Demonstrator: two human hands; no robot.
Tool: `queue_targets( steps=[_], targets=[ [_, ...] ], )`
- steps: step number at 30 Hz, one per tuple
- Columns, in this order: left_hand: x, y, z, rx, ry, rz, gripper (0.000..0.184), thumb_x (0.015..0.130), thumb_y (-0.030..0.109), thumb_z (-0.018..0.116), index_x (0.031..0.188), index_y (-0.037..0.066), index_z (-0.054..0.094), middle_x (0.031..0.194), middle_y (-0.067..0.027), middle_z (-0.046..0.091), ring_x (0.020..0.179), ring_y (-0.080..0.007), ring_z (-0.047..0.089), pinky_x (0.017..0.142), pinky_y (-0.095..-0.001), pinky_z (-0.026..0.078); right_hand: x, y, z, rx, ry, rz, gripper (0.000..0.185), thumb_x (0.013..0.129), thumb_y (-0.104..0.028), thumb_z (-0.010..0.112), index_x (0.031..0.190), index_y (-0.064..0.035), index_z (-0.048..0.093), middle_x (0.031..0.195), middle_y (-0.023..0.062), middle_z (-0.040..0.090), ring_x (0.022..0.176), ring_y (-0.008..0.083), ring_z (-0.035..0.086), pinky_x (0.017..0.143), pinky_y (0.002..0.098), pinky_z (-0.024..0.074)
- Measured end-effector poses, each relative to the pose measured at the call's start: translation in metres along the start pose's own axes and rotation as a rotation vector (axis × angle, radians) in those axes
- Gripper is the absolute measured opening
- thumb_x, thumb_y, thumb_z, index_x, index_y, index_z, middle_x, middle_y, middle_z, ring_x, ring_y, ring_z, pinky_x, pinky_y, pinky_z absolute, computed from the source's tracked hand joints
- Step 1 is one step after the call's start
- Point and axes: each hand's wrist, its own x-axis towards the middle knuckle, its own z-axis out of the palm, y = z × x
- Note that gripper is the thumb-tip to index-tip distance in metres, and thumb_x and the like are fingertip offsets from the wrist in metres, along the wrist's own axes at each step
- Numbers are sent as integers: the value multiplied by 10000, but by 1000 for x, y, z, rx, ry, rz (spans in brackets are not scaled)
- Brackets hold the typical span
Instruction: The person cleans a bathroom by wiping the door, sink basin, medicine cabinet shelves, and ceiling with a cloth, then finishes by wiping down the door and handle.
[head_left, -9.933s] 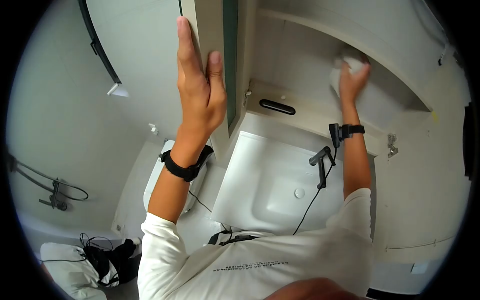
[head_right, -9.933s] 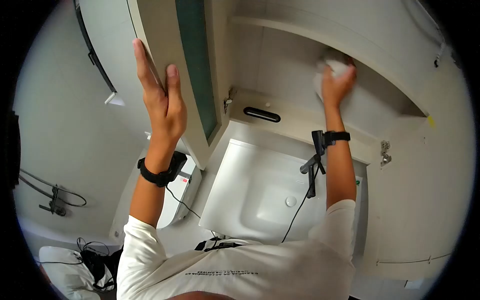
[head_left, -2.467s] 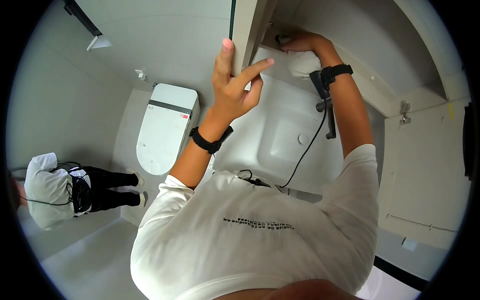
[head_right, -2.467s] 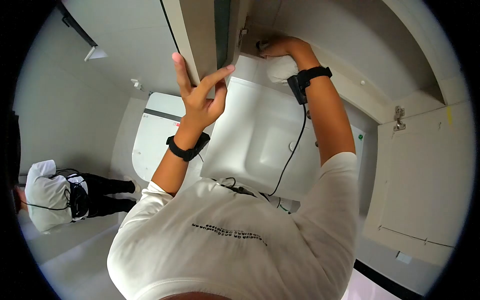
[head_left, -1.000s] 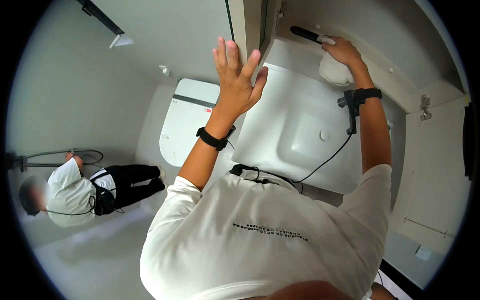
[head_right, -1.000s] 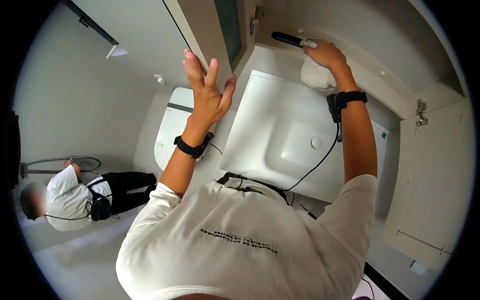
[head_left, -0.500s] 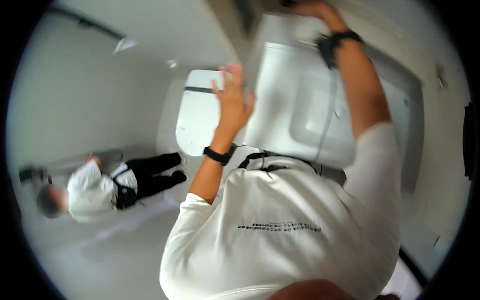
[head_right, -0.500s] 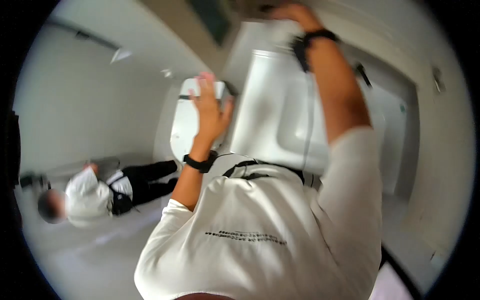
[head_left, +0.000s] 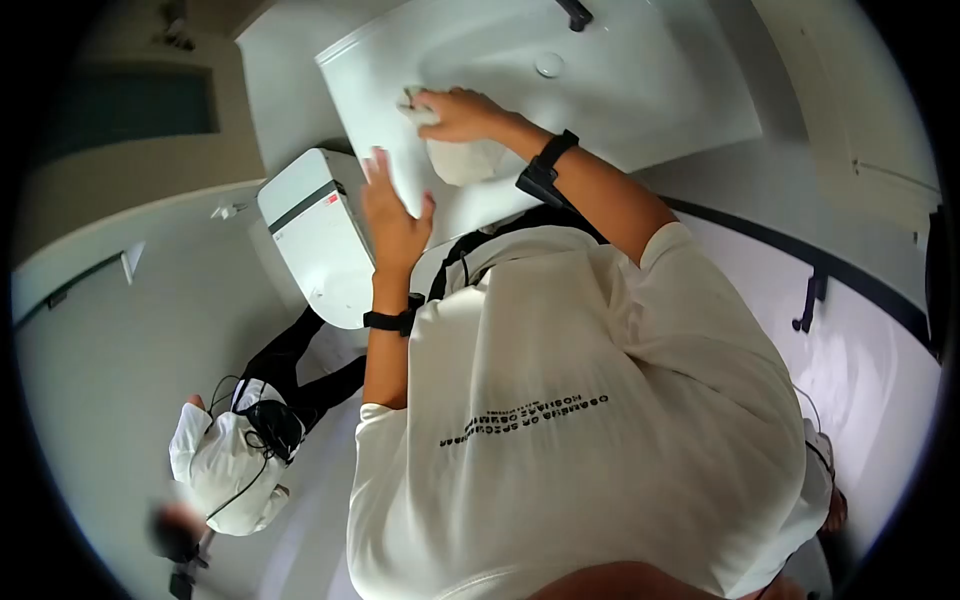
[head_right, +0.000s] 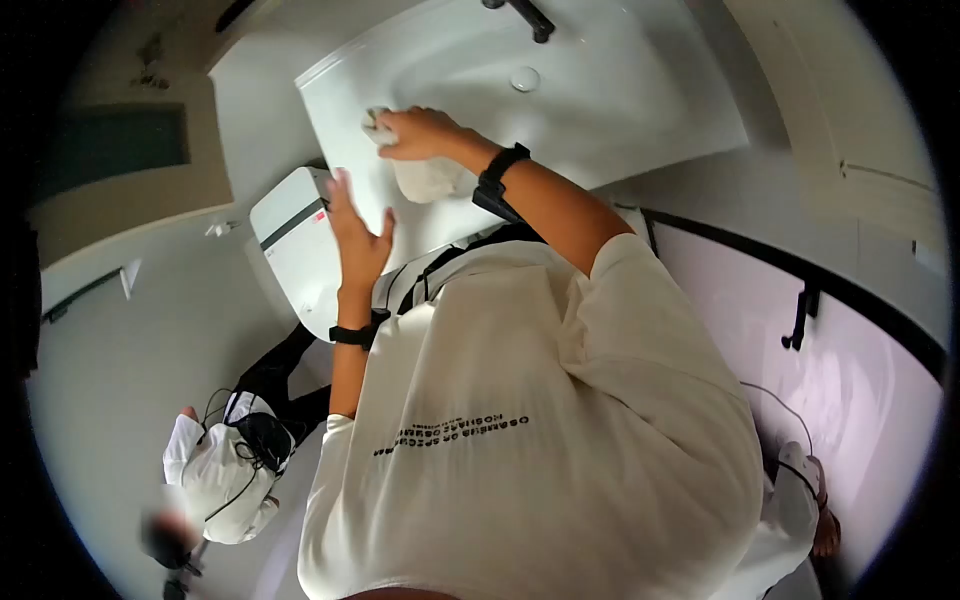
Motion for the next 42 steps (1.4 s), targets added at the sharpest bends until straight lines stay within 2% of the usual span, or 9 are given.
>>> queue_targets(
  steps=[5, 11, 15, 20, 23, 27, 33, 37, 42],
  targets=[
    [-52, 10, 79, 102, -771, -33, 853, 921, 391, 626, 1581, 134, 151, 1655, -121, 104, 1521, -349, 93, 1193, -566, 147, -134, 93, 30, -134, -44, 86, 502, 854, -339, 679, 1338, -284, 553, 1181, 145, 657, 1092, 342, 628, 902, 450, 522],
    [-96, 8, 111, 163, -604, 68, 761, 917, 324, 626, 1558, 151, 253, 1653, -111, 114, 1515, -332, 137, 1182, -576, 174, -267, 194, 24, -536, 431, 445, 452, 852, -276, 662, 1299, -309, 605, 1282, 164, 600, 1198, 393, 551, 941, 526, 492],
    [-120, 11, 114, 98, -483, 108, 728, 905, 276, 624, 1532, 105, 296, 1638, -128, 163, 1500, -345, 185, 1177, -571, 196, -325, 238, -21, -718, 426, 721, 447, 878, -334, 630, 1311, -225, 607, 1363, 189, 544, 1255, 384, 510, 976, 508, 474],
    [-161, 9, 113, 140, -342, -4, 723, 879, 198, 612, 1518, 62, 304, 1632, -151, 163, 1500, -351, 182, 1185, -567, 179, -350, 303, 12, -721, 481, 688, 584, 919, -444, 531, 1355, -57, 562, 1391, 233, 512, 1293, 355, 494, 1032, 440, 452],
    [-187, -3, 109, 166, -260, -57, 725, 854, 123, 580, 1519, 50, 298, 1625, -173, 172, 1501, -355, 178, 1187, -569, 170, -325, 240, 18, -322, 253, 870, 660, 899, -520, 504, 1359, -50, 560, 1407, 268, 488, 1272, 375, 513, 1031, 446, 451],
    [-234, -17, 104, 187, -212, -120, 721, 848, 145, 563, 1515, 51, 306, 1623, -180, 183, 1497, -388, 174, 1172, -600, 180, -293, 212, 74, -409, 4, 687, 708, 877, -588, 482, 1333, -56, 587, 1315, 214, 592, 1188, 365, 584, 1007, 451, 470],
    [-278, -48, 103, 40, -117, -353, 676, 864, 220, 555, 1478, 18, 355, 1610, -211, 205, 1474, -449, 194, 1137, -647, 210, -221, 133, 179, -260, 9, 407, 647, 882, -573, 500, 1259, -64, 631, 1231, 202, 646, 1140, 379, 614, 995, 447, 478],
    [-302, -67, 119, -136, -25, -392, 619, 954, 332, 517, 1436, -36, 395, 1533, -275, 338, 1415, -426, 339, 1156, -479, 290, -214, 115, 202, -330, -3, 379, 644, 886, -535, 517, 1279, -31, 594, 1246, 218, 629, 1155, 382, 608, 961, 454, 494],
    [-329, -75, 128, -329, -268, -656, 707, 999, 538, 424, 1325, -81, 527, 1393, -320, 492, 1340, -410, 450, 1130, -417, 336, -275, 158, 171, -155, -31, 231, 699, 913, -512, 565, 1407, -31, 451, 1258, 263, 603, 1154, 410, 597, 983, 443, 463]
  ],
)
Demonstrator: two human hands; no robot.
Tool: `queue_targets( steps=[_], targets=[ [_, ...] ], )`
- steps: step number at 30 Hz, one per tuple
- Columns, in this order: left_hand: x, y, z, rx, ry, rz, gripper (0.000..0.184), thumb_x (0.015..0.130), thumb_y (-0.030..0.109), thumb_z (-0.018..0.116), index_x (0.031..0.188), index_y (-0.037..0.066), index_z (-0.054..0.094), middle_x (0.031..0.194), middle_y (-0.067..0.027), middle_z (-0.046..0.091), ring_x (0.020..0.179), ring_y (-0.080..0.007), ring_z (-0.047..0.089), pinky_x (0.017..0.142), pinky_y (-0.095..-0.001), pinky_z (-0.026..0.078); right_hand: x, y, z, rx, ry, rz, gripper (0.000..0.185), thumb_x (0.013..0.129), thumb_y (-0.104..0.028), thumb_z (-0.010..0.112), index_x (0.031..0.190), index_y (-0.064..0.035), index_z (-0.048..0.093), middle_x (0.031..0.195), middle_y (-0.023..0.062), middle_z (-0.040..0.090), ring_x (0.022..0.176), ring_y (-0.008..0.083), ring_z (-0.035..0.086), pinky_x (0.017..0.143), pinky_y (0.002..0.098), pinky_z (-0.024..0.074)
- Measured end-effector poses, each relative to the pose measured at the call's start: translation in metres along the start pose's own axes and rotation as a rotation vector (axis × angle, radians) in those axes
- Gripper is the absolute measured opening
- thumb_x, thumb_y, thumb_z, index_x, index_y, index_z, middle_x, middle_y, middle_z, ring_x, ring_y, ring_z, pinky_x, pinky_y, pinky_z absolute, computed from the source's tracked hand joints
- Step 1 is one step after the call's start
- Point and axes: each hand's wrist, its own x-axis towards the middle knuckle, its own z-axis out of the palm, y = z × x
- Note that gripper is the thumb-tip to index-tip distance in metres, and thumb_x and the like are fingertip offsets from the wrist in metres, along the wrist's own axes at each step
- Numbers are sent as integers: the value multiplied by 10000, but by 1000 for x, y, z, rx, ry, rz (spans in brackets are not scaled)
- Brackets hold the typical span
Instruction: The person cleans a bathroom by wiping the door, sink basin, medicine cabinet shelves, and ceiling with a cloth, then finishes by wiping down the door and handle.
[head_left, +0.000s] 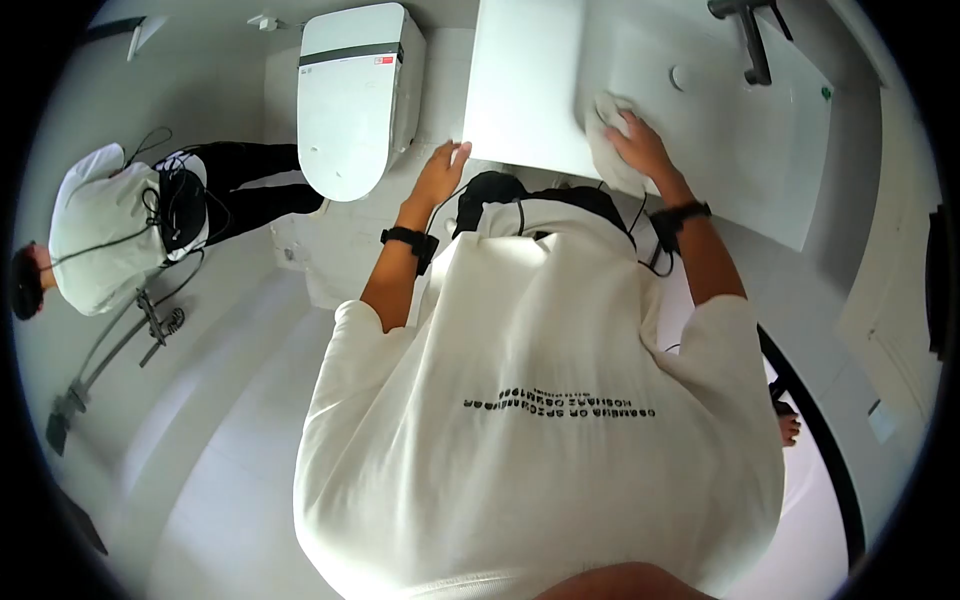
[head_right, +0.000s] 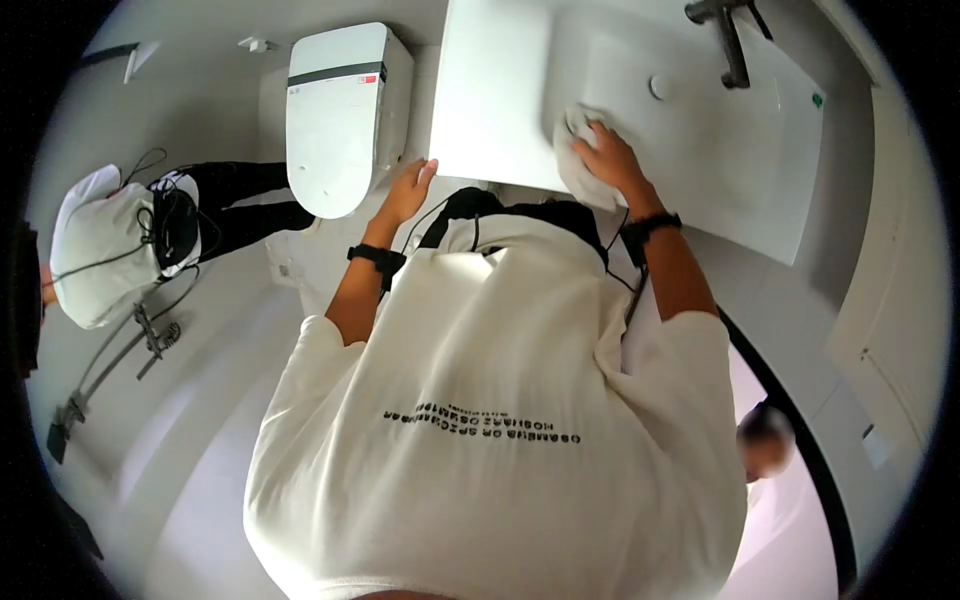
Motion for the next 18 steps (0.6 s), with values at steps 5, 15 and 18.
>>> queue_targets(
  steps=[5, 15, 18],
  targets=[
    [-23, -4, 2, -116, -70, -79, 737, 1003, 592, 389, 1276, -67, 578, 1252, -310, 603, 1220, -421, 555, 1060, -401, 404, -54, 7, -18, 223, -138, -121, 893, 885, -360, 700, 1534, 3, 205, 1518, 301, 327, 1423, 409, 331, 1146, 439, 314],
    [-40, -1, 0, 185, 212, 349, 607, 911, 252, 661, 1424, 32, 424, 1440, -250, 455, 1289, -416, 472, 1070, -421, 405, -33, -83, 72, -153, 190, -533, 847, 858, -369, 734, 1512, -48, 303, 1516, 307, 280, 1388, 530, 293, 1127, 521, 345],
    [-49, 41, -13, 209, 142, 492, 805, 804, 103, 700, 1505, 58, 307, 1542, -222, 324, 1424, -400, 314, 1171, -423, 295, -11, -130, 77, -454, 201, -483, 781, 860, -439, 688, 1474, -57, 391, 1490, 290, 347, 1310, 487, 409, 994, 545, 462]
  ],
)
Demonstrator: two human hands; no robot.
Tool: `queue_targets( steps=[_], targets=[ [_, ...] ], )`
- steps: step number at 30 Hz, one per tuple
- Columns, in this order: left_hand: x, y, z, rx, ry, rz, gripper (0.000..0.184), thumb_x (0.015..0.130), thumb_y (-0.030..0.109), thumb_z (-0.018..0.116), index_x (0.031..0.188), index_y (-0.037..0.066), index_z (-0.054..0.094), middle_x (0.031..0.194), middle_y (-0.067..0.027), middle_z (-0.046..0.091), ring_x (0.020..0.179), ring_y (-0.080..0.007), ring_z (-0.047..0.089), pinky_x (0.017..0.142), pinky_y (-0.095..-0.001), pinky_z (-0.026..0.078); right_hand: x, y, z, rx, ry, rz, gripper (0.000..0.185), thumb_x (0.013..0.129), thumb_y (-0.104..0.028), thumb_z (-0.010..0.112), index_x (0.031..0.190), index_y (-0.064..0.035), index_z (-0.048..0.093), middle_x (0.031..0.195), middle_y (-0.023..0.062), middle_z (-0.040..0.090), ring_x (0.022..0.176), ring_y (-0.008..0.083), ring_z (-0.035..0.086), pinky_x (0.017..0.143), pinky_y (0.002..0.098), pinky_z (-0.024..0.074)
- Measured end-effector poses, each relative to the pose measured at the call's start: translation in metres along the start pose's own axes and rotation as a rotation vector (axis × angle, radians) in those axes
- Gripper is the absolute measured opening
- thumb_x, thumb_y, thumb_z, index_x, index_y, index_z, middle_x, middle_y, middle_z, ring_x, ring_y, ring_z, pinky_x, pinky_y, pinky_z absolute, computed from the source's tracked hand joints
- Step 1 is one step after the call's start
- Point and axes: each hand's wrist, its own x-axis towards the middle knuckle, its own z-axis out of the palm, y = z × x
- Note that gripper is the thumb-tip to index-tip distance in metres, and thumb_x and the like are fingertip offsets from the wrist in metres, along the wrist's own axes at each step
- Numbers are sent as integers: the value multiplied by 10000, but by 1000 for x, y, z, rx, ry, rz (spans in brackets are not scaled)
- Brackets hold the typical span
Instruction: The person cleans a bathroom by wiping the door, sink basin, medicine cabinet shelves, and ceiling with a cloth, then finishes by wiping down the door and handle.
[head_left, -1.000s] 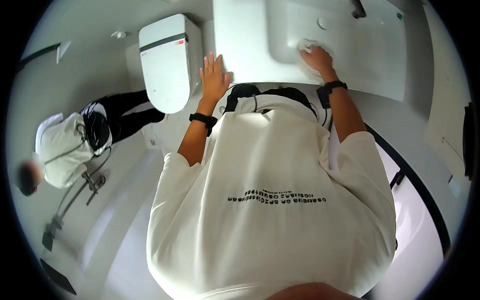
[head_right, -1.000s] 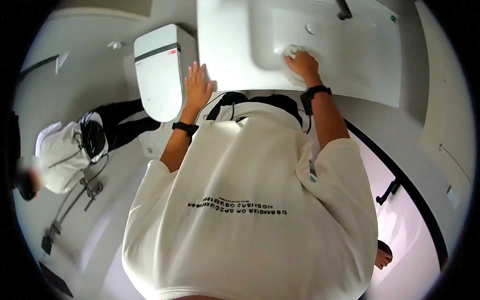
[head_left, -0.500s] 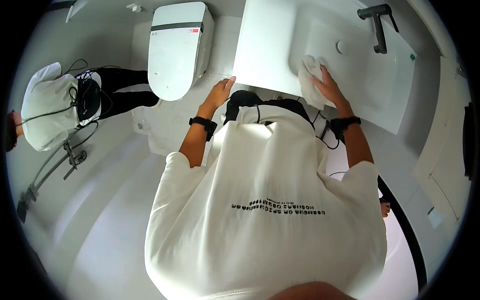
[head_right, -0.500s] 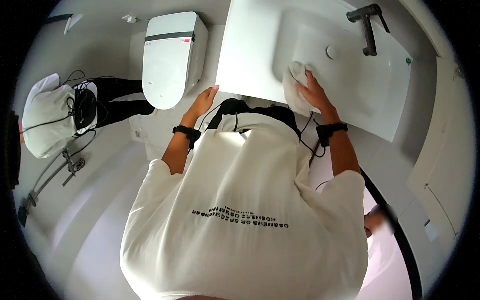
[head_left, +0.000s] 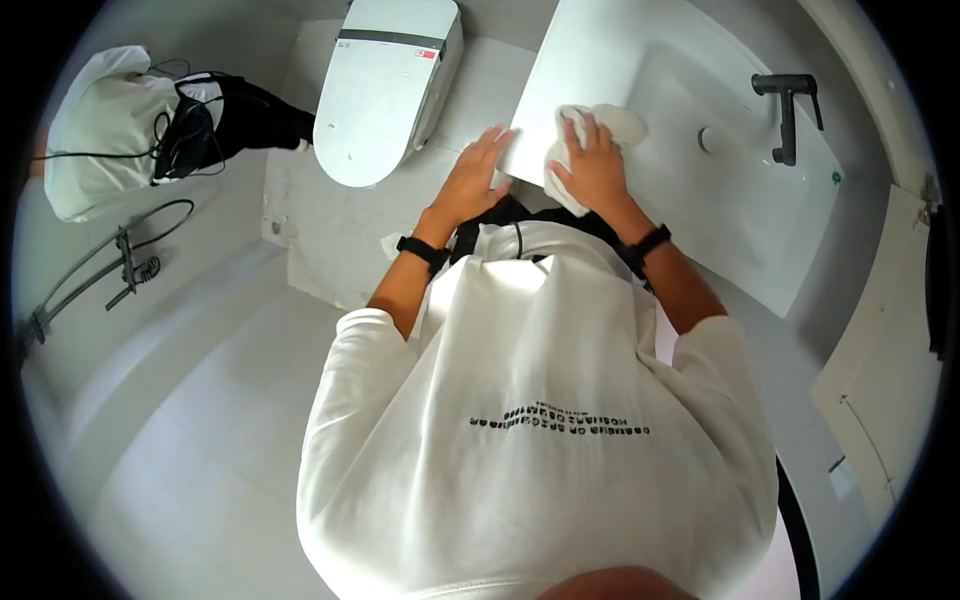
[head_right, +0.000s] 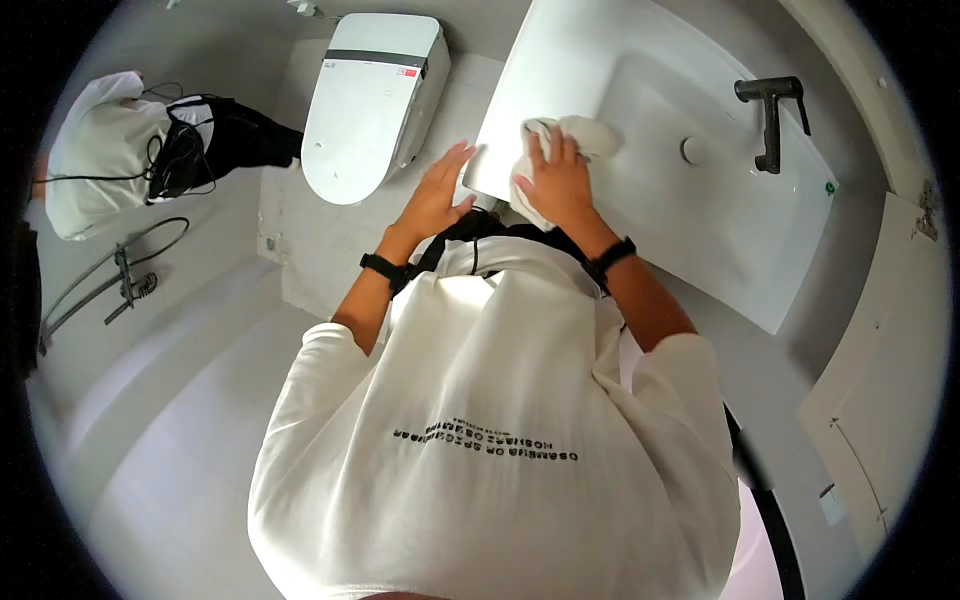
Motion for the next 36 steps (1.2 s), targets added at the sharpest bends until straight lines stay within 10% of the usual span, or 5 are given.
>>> queue_targets(
  steps=[11, 20, 24, 30, 36],
  targets=[
    [45, -43, 37, -104, 58, 156, 974, 746, -43, 558, 1508, -121, -44, 1543, -387, 129, 1444, -527, 159, 1220, -471, 154, 112, -49, 45, -126, 65, -18, 372, 858, -301, 619, 1205, -169, 640, 1186, 149, 528, 1094, 349, 558, 779, 447, 572],
    [96, -52, 91, 300, -120, 321, 1094, 854, 532, 628, 1533, -80, 27, 1591, -318, 95, 1485, -479, 71, 1208, -520, 118, 74, 8, 70, -50, 208, 336, 533, 909, -395, 576, 1429, -312, 496, 1471, 101, 448, 1334, 332, 387, 1044, 698, 262],
    [108, -16, 103, 178, -252, 349, 1086, 883, 562, 597, 1544, -50, -9, 1614, -279, 55, 1489, -477, 28, 1214, -519, 91, 43, 30, 44, -85, 152, 424, 581, 912, -398, 590, 1468, -306, 450, 1415, 145, 479, 1262, 371, 478, 1001, 632, 385],
    [58, -1, 115, 180, -602, 568, 1029, 889, 453, 638, 1563, 5, 2, 1624, -246, 54, 1497, -446, 61, 1218, -481, 150, -53, 50, 108, 398, 120, 477, 623, 878, -287, 661, 1468, -245, 462, 1310, 255, 519, 1084, 417, 600, 908, 462, 520],
    [11, -20, 76, -179, -868, 684, 725, 907, 175, 615, 1545, 143, 272, 1597, -152, 265, 1457, -330, 286, 1203, -455, 227, -118, -45, 65, 61, 148, 326, 590, 801, -261, 753, 1363, -220, 581, 1206, 214, 536, 1094, 407, 580, 870, 473, 520]
  ],
)
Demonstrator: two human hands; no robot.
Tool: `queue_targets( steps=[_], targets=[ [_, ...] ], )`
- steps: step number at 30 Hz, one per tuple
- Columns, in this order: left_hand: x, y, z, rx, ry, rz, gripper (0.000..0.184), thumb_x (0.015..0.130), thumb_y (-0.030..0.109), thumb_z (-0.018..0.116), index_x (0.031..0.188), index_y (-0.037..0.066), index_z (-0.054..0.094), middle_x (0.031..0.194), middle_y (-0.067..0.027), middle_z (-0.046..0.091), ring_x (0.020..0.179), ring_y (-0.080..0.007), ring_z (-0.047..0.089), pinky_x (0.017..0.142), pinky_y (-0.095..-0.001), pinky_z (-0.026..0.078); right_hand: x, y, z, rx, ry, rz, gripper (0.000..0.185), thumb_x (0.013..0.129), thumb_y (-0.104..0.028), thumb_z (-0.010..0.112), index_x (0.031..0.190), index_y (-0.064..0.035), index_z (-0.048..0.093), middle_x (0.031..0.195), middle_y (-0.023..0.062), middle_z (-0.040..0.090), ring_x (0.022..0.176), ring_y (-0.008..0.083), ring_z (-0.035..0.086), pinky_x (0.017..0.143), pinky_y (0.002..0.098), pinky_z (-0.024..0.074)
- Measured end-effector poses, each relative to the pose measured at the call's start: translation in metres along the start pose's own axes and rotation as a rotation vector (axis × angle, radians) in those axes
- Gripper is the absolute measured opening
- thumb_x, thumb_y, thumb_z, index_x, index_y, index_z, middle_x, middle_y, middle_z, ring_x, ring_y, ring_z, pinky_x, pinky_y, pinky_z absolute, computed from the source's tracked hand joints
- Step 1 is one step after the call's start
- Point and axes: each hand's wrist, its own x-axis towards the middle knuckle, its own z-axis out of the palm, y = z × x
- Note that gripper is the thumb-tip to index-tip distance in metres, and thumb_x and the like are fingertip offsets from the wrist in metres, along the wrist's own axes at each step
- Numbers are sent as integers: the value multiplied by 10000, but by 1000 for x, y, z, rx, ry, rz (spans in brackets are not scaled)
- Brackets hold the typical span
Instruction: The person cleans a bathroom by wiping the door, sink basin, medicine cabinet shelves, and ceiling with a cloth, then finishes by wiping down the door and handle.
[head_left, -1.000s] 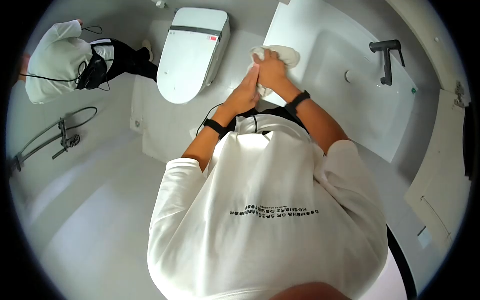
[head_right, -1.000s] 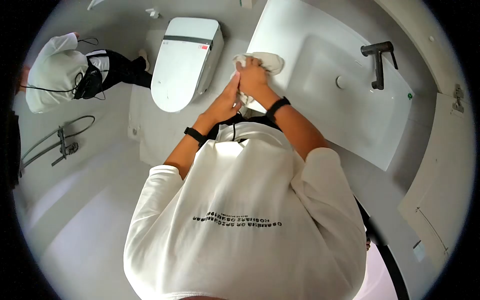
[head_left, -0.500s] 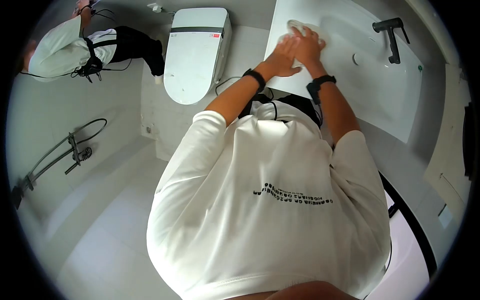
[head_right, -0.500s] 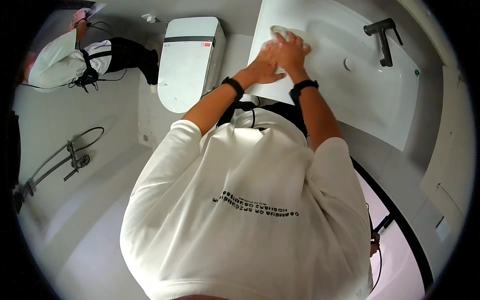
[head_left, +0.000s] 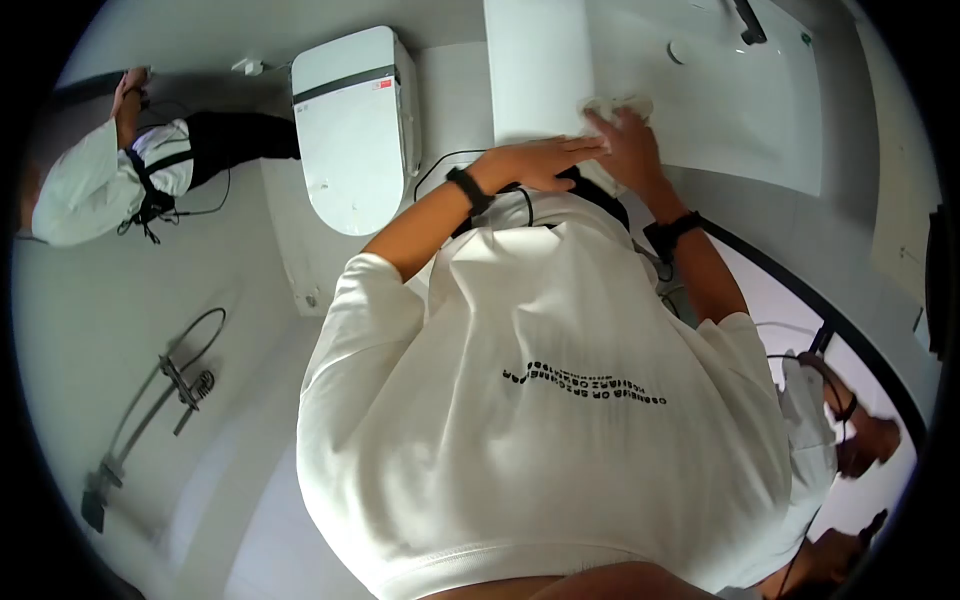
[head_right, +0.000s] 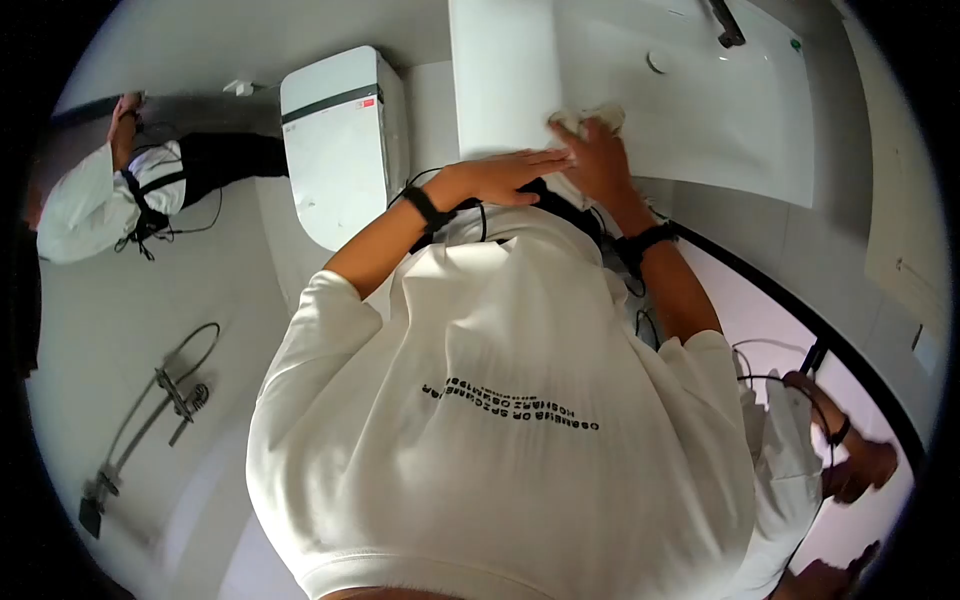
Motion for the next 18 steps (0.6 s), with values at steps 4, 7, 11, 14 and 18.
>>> queue_targets(
  steps=[4, 7, 11, 14, 18],
  targets=[
    [-36, 12, -20, 106, 30, -128, 477, 880, 81, 596, 1344, 146, 505, 1403, -118, 511, 1327, -296, 456, 1188, -442, 254, -5, -39, 12, 45, -1, -23, 537, 835, -375, 707, 1345, -259, 589, 1202, 189, 530, 1063, 396, 577, 862, 494, 516],
    [-64, 18, -31, 152, 223, -144, 344, 851, 22, 588, 1179, 125, 604, 1211, -109, 630, 1182, -302, 557, 1106, -445, 350, 13, -67, 17, 6, 31, -123, 524, 838, -417, 683, 1326, -241, 607, 1180, 178, 539, 989, 375, 600, 804, 474, 532],
    [-82, 11, -31, 134, 527, -133, 247, 838, -9, 587, 1064, 72, 644, 1003, -146, 658, 993, -341, 601, 930, -433, 444, 51, -89, 15, 43, 5, -258, 517, 806, -421, 694, 1280, -221, 640, 1131, 151, 540, 913, 353, 628, 712, 449, 555],
    [-93, 16, -36, 65, 601, -266, 266, 872, 23, 598, 1132, 68, 634, 1040, -153, 672, 1011, -370, 599, 940, -451, 438, 77, -97, 21, 25, 5, -278, 510, 772, -390, 721, 1252, -227, 656, 1104, 130, 541, 892, 343, 643, 671, 441, 558],
    [-104, 18, -35, -35, 410, -511, 403, 929, 75, 581, 1330, 105, 558, 1353, -110, 587, 1259, -391, 513, 1138, -521, 303, 92, -89, 15, 182, 3, -336, 529, 755, -379, 744, 1262, -258, 654, 1059, 117, 539, 882, 324, 639, 698, 444, 551]
  ],
)
